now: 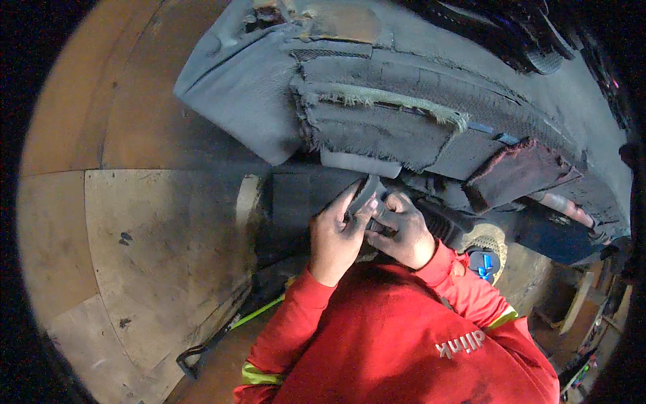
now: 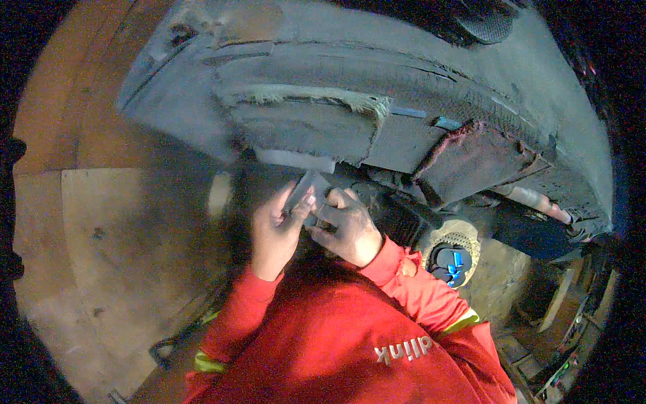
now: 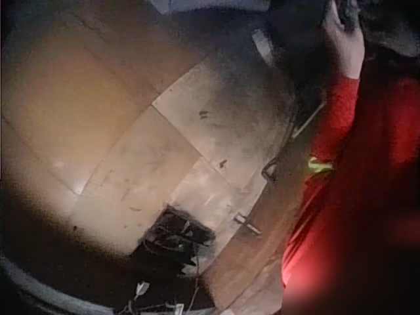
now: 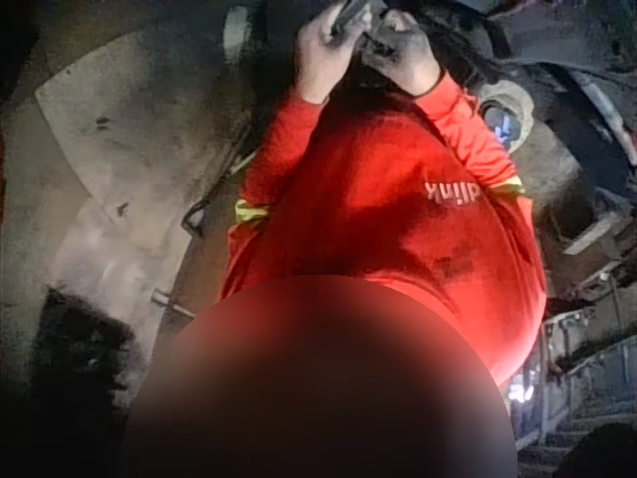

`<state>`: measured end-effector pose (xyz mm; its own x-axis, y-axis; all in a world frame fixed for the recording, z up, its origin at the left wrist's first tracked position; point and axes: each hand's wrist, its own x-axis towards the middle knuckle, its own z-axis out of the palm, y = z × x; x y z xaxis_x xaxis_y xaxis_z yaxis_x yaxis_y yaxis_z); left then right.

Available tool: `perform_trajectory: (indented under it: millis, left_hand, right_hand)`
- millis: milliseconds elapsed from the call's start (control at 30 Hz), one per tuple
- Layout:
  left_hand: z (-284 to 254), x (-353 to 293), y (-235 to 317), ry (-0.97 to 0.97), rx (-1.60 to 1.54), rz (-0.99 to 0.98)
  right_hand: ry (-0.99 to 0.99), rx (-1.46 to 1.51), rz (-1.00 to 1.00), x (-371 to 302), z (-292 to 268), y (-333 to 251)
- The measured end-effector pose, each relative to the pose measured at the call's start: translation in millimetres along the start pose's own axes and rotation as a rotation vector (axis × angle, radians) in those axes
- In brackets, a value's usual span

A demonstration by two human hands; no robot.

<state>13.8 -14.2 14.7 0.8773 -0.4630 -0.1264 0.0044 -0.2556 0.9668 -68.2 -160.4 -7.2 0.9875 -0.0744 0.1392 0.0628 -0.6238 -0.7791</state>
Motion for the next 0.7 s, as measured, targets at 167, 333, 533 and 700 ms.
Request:
perform_trajectory:
  millis: [167,333,533,700]
  left_hand:
    - [-6.5,4.3,16.9,0.037,0.101,0.088]
    - [-14.8,4.9,35.3,0.008,0.308,-0.032]
    - [5.4,34.0,13.5,-0.041,0.401,-0.128]
    - [23.2,27.1,-19.4,0.002,0.016,-0.064]
  right_hand:
    - [-0.006,0.162,0.050,5.1,3.7,-11.5]
    - [-0.083,0.612,0.217,0.3,5.7,-22.6]
    - [-0.158,0.688,0.559,11.5,5.4,-4.5]
    - [-0.139,0.348,0.432,9.6,-14.5,-1.9]
